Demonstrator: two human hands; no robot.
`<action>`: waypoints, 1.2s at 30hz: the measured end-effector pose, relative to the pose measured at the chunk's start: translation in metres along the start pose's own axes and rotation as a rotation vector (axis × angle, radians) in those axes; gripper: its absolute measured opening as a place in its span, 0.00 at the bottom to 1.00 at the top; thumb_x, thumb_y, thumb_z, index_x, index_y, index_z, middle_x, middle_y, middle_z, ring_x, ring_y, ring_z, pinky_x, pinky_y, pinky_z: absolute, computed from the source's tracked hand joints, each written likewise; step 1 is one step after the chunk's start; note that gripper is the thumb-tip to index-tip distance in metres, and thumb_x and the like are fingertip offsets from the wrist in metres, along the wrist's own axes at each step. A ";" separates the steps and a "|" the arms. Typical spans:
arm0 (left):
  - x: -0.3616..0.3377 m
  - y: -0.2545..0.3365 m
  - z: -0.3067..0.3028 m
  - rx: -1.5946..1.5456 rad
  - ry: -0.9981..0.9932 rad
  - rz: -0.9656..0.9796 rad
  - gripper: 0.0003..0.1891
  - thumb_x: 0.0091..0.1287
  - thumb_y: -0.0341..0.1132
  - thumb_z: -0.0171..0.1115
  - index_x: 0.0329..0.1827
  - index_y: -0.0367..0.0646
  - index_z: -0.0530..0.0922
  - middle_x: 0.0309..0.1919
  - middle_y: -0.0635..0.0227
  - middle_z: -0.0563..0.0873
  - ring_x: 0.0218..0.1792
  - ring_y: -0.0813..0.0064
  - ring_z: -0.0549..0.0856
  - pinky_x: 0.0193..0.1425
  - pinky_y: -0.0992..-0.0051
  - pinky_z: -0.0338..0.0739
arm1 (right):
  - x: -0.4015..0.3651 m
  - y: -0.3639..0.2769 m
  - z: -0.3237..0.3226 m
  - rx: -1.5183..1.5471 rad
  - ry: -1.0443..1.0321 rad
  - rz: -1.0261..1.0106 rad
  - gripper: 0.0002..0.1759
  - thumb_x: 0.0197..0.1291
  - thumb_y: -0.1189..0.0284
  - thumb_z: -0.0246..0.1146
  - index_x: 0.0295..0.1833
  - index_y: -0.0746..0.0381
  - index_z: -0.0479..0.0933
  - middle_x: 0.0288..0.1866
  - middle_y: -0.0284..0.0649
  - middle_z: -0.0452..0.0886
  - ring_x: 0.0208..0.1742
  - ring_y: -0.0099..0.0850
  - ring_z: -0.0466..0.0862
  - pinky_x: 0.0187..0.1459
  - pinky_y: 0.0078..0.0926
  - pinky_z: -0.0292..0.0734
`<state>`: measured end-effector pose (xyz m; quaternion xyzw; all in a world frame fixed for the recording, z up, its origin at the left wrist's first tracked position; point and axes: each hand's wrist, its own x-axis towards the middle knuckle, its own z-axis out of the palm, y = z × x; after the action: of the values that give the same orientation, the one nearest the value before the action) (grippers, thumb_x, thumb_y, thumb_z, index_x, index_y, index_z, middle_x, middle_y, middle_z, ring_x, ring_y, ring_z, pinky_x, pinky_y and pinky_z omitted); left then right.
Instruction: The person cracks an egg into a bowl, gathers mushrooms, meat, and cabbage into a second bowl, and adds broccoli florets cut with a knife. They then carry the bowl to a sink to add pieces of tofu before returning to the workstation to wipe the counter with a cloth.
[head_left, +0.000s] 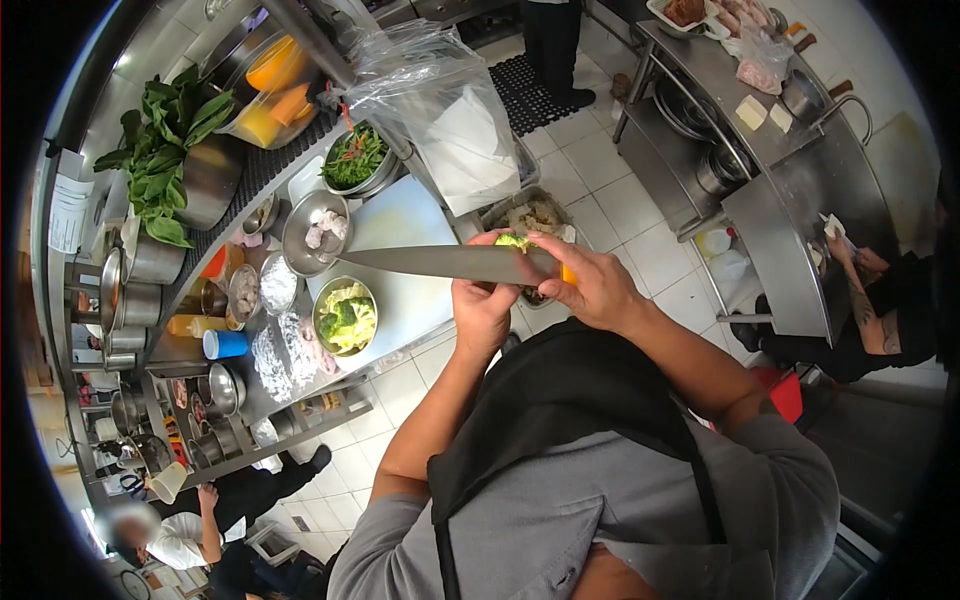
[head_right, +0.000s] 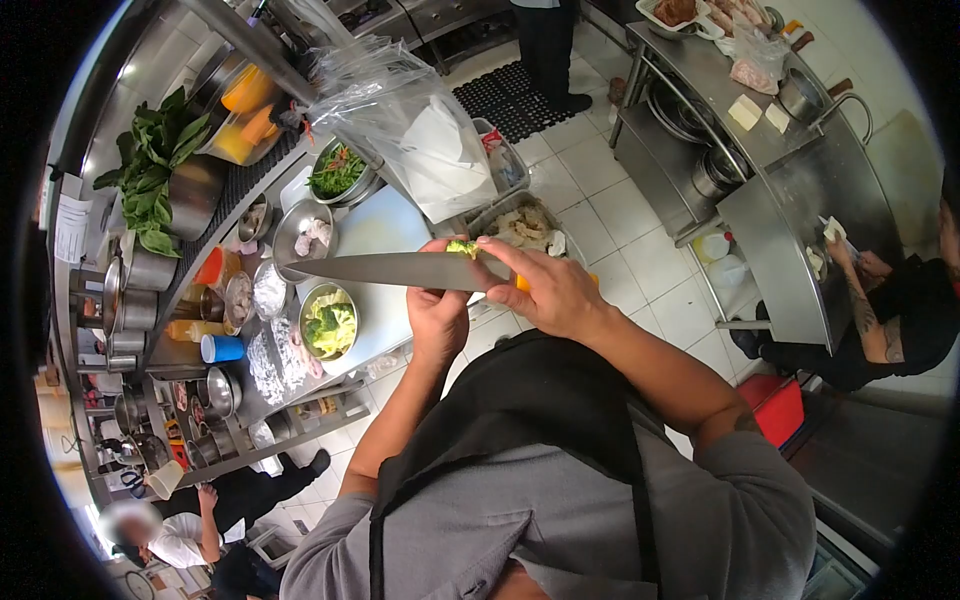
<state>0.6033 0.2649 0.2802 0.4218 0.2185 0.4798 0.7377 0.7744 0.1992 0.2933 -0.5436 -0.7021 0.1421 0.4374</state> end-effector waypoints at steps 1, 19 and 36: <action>0.000 -0.002 -0.002 -0.020 -0.005 -0.012 0.28 0.57 0.19 0.63 0.63 0.37 0.70 0.60 0.63 0.78 0.57 0.72 0.80 0.63 0.70 0.75 | 0.000 0.001 0.000 -0.007 0.006 -0.002 0.33 0.68 0.48 0.57 0.71 0.57 0.68 0.45 0.46 0.84 0.34 0.36 0.85 0.33 0.32 0.81; -0.001 0.013 -0.004 0.012 -0.074 -0.087 0.33 0.60 0.18 0.62 0.70 0.39 0.63 0.58 0.63 0.76 0.59 0.67 0.79 0.63 0.66 0.76 | -0.020 0.039 -0.018 0.203 -0.043 0.509 0.34 0.72 0.48 0.53 0.74 0.57 0.63 0.58 0.49 0.80 0.46 0.42 0.84 0.51 0.33 0.77; 0.002 0.021 0.002 -0.213 -0.047 -0.224 0.31 0.63 0.29 0.63 0.71 0.40 0.64 0.61 0.62 0.76 0.58 0.67 0.80 0.62 0.63 0.77 | 0.005 -0.006 -0.023 0.328 -0.068 0.320 0.35 0.72 0.49 0.53 0.73 0.62 0.62 0.30 0.44 0.78 0.30 0.33 0.79 0.38 0.30 0.74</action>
<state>0.5944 0.2695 0.2983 0.3253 0.1947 0.4049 0.8321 0.7885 0.1948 0.3126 -0.5645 -0.5889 0.3399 0.4680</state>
